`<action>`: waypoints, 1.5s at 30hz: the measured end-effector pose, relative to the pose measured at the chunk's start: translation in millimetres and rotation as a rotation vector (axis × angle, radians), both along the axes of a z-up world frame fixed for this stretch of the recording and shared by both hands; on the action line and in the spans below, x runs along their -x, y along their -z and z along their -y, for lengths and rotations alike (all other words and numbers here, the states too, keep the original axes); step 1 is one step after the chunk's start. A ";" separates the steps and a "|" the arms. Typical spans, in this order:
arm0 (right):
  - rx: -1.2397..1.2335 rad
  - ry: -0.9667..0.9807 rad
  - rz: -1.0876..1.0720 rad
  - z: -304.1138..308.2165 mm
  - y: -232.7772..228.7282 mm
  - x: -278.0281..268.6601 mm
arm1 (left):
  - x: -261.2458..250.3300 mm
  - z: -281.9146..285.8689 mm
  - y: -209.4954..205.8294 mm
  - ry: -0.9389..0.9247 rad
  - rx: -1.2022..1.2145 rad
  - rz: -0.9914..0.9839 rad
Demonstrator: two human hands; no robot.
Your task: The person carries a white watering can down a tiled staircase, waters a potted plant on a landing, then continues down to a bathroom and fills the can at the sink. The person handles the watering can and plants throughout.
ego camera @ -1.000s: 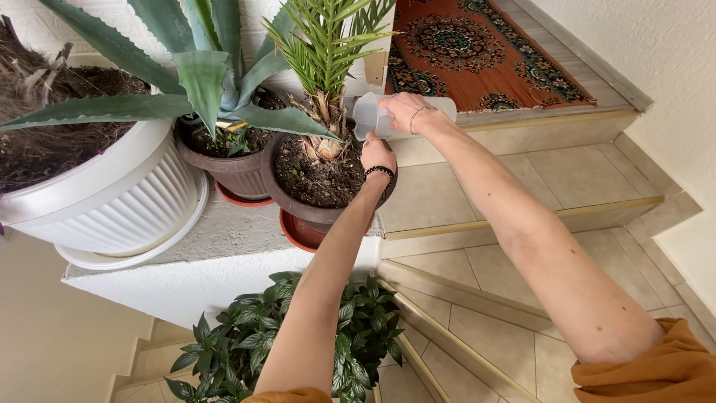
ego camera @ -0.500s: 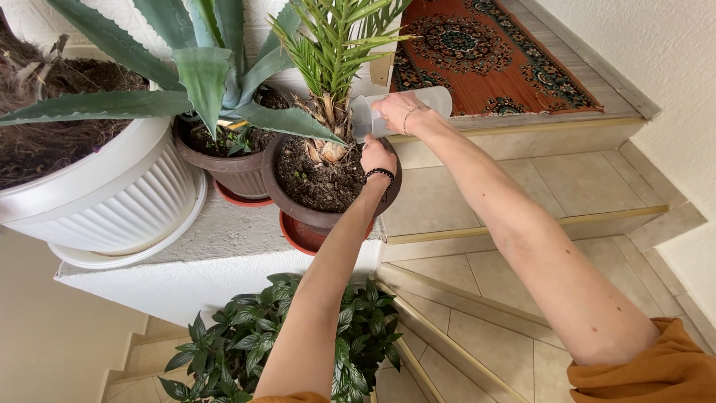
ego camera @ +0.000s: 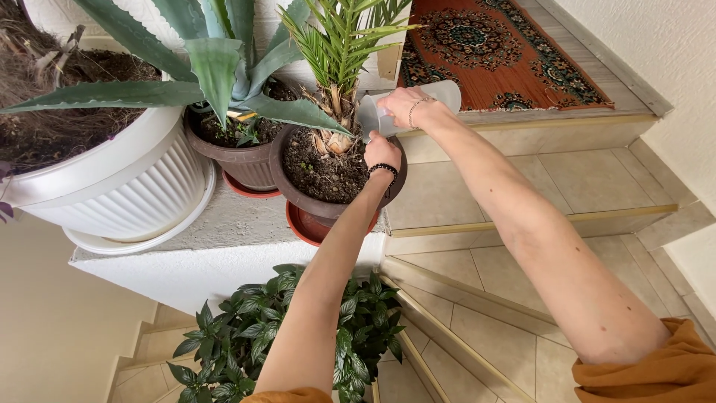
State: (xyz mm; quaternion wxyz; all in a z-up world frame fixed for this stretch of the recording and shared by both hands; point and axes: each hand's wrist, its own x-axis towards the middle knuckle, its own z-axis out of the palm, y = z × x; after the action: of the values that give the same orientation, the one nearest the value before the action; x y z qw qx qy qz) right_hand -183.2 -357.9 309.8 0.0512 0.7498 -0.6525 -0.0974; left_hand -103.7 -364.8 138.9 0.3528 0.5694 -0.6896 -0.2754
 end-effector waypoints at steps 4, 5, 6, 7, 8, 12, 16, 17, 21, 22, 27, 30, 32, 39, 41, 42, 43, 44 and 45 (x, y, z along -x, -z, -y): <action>-0.003 0.000 -0.006 -8.1 -8.1 -1.0 | -4.3 -4.9 -6.6 0.010 0.007 0.007; -0.003 0.007 -0.008 -8.4 -7.9 -0.4 | -5.3 -7.0 -9.3 0.019 -0.011 -0.002; -0.002 0.014 -0.011 -8.7 -7.6 -0.1 | -6.6 -9.0 -11.9 0.028 -0.028 -0.011; -0.001 0.017 -0.011 -7.9 -7.1 1.1 | -7.6 -12.1 -14.4 0.030 -0.027 -0.012; 0.000 0.017 0.007 -7.2 -6.5 1.9 | -8.8 -15.3 -16.8 0.035 -0.026 -0.009; -0.010 0.051 0.023 -34.2 -24.4 -10.6 | -12.7 -26.6 -23.9 0.040 -0.033 -0.015; 0.008 0.094 0.087 -47.3 -25.1 -8.2 | -15.7 -28.4 -27.9 0.045 -0.008 -0.019; 0.007 0.131 0.136 -56.0 -28.6 -11.3 | -17.9 -31.0 -31.4 0.059 0.004 -0.006; 0.059 0.208 0.247 -73.3 -29.0 -6.2 | -25.3 -43.4 -47.0 0.102 0.027 -0.005; 0.061 0.210 0.247 -78.2 -29.0 -3.4 | -27.0 -47.1 -51.6 0.105 0.028 -0.005; 0.118 0.319 0.392 -87.2 -24.1 20.1 | -29.9 -56.2 -66.6 0.143 0.062 0.022; 0.060 0.401 0.484 -107.9 -52.8 9.0 | -32.2 -57.7 -77.7 0.140 0.055 0.011; 0.008 0.406 0.464 -112.7 -61.2 9.2 | -22.8 -38.0 -64.0 0.124 0.049 0.017; -0.235 0.487 0.616 -132.0 -95.4 -7.5 | -48.0 -49.2 -90.8 0.161 0.031 0.035; -0.295 0.496 0.645 -144.7 -107.4 -22.8 | -64.6 -61.0 -102.3 0.209 0.045 0.072; -0.358 0.505 0.668 -150.9 -114.6 -29.5 | -71.5 -66.2 -109.1 0.257 0.055 0.105; -0.355 0.503 0.672 -152.3 -116.2 -32.0 | -74.6 -63.5 -109.3 0.257 0.059 0.108; -0.390 0.517 0.686 -153.6 -117.5 -34.7 | -78.0 -60.8 -109.4 0.273 0.065 0.136; -0.427 0.532 0.696 -155.3 -117.6 -37.7 | -81.1 -59.1 -107.5 0.290 0.068 0.160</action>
State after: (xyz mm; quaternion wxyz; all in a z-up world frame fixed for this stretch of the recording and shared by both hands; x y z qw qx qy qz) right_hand -145.5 -202.6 427.4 -0.3516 0.5390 -0.7652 0.0177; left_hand -22.5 -305.7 246.3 0.2725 0.4719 -0.7992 -0.2537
